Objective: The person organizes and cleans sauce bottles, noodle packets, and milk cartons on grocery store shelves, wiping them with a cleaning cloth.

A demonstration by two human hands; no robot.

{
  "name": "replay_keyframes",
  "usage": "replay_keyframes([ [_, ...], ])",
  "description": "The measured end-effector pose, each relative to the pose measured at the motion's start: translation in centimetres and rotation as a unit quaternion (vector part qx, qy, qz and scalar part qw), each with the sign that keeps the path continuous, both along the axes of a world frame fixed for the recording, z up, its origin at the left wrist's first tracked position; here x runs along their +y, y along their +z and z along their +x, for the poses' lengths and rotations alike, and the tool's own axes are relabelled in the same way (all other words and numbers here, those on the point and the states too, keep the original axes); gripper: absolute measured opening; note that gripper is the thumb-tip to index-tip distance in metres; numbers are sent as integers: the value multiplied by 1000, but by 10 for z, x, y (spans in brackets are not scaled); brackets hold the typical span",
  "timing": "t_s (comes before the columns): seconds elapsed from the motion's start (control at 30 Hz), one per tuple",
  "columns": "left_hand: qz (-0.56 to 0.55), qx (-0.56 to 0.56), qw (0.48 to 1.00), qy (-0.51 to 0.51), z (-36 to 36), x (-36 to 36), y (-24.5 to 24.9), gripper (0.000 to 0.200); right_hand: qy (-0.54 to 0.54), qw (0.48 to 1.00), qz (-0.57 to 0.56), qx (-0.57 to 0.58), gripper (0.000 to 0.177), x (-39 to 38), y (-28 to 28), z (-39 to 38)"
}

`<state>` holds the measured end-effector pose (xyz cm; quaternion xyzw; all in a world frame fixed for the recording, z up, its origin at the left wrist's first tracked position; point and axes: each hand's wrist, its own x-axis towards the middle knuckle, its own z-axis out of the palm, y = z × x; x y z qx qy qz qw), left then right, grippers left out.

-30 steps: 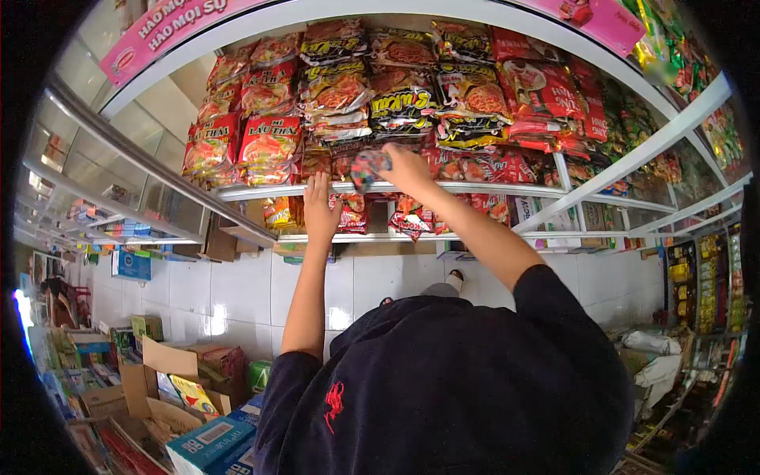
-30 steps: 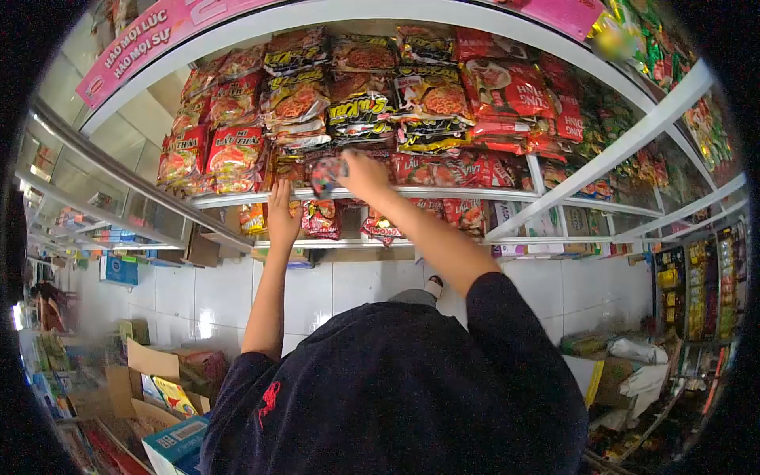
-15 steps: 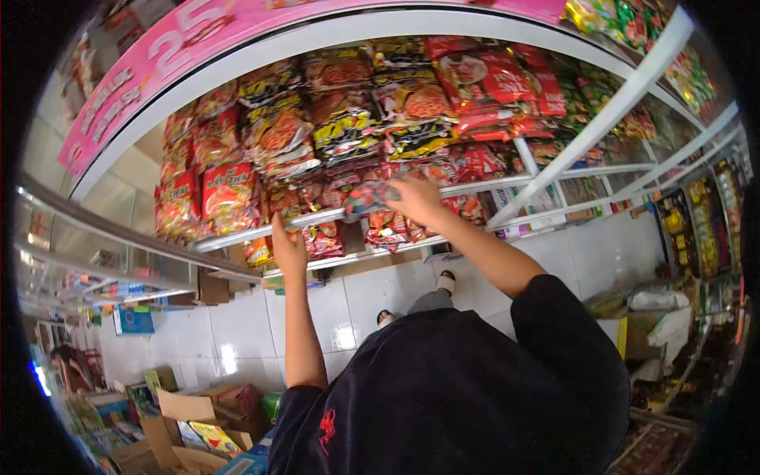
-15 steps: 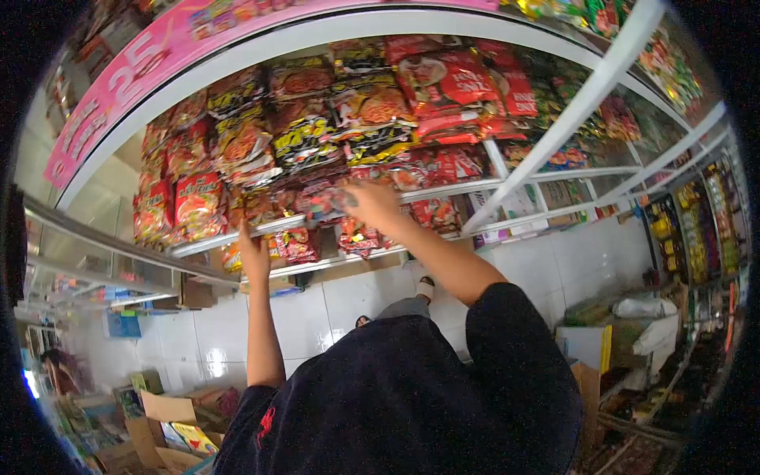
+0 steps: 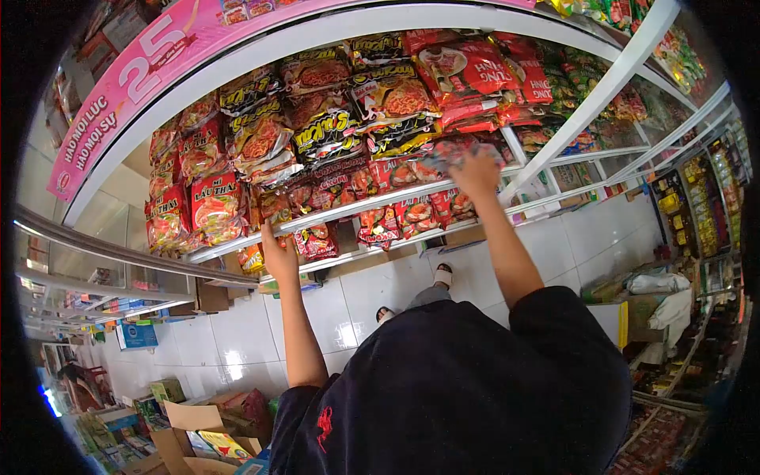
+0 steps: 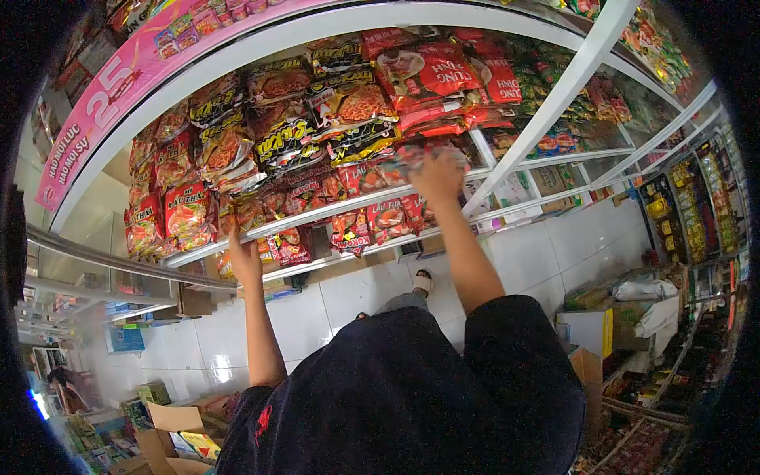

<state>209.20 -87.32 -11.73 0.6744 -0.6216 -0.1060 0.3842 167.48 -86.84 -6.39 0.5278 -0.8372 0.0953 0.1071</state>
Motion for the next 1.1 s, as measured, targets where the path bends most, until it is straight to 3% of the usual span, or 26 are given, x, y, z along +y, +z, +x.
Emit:
replay_keyframes([
  [0.07, 15, -2, 1000, 7, -1, 0, 3, 57, 33, 998, -46, 18, 55, 5, -3, 37],
  [0.13, 15, -12, 1000, 6, -2, 3, 7, 56, 81, 994, -45, -50, 46, 10, 9, 60],
  [0.23, 22, -10, 1000, 4, 2, 1, 5, 55, 101, 993, -35, -48, 40, 2, 1, 27],
  [0.27, 12, -9, 1000, -8, 3, 0, 5, 55, 76, 996, -38, 4, 40, 2, 1, 12],
  [0.33, 4, -5, 1000, -21, 3, -1, 8, 56, 40, 998, 20, -33, 40, -4, 0, -39],
  [0.37, 28, -9, 999, -14, 2, -1, 12, 56, 10, 999, -18, 26, 41, -2, 2, -61],
  [0.4, 53, -10, 999, -7, 1, 0, 13, 57, -11, 998, 0, -69, 41, 0, 5, -84],
  [0.43, 54, -4, 999, 0, 0, 1, 11, 57, -3, 996, -48, -80, 43, -6, -15, -113],
  [0.5, 65, -14, 998, -17, 5, -1, 14, 57, -56, 996, -45, -62, 42, -10, -7, -98],
  [0.63, 88, 34, 996, -7, 3, -4, 18, 56, 91, 988, -127, 13, 40, -9, -16, -22],
  [0.7, 27, 16, 999, -15, 5, -7, 4, 56, 171, 969, -161, 78, 40, 3, -21, 32],
  [0.77, 65, -1, 998, 16, -1, -3, 15, 57, 272, 959, -41, -62, 36, 23, -20, 49],
  [0.9, 37, 24, 999, -6, 6, -8, 0, 58, 287, 954, -35, -75, 34, 40, -3, 16],
  [1.0, 65, 48, 997, -4, 8, -8, 3, 57, 251, 948, -129, -146, 26, 43, 11, -9],
  [1.07, 64, 70, 996, -5, 8, -8, 4, 55, 260, 886, -267, -276, 26, 53, 52, -14],
  [1.1, 63, 71, 995, -11, 8, -8, 1, 55, 289, 860, -338, -252, 28, 55, 73, -15],
])
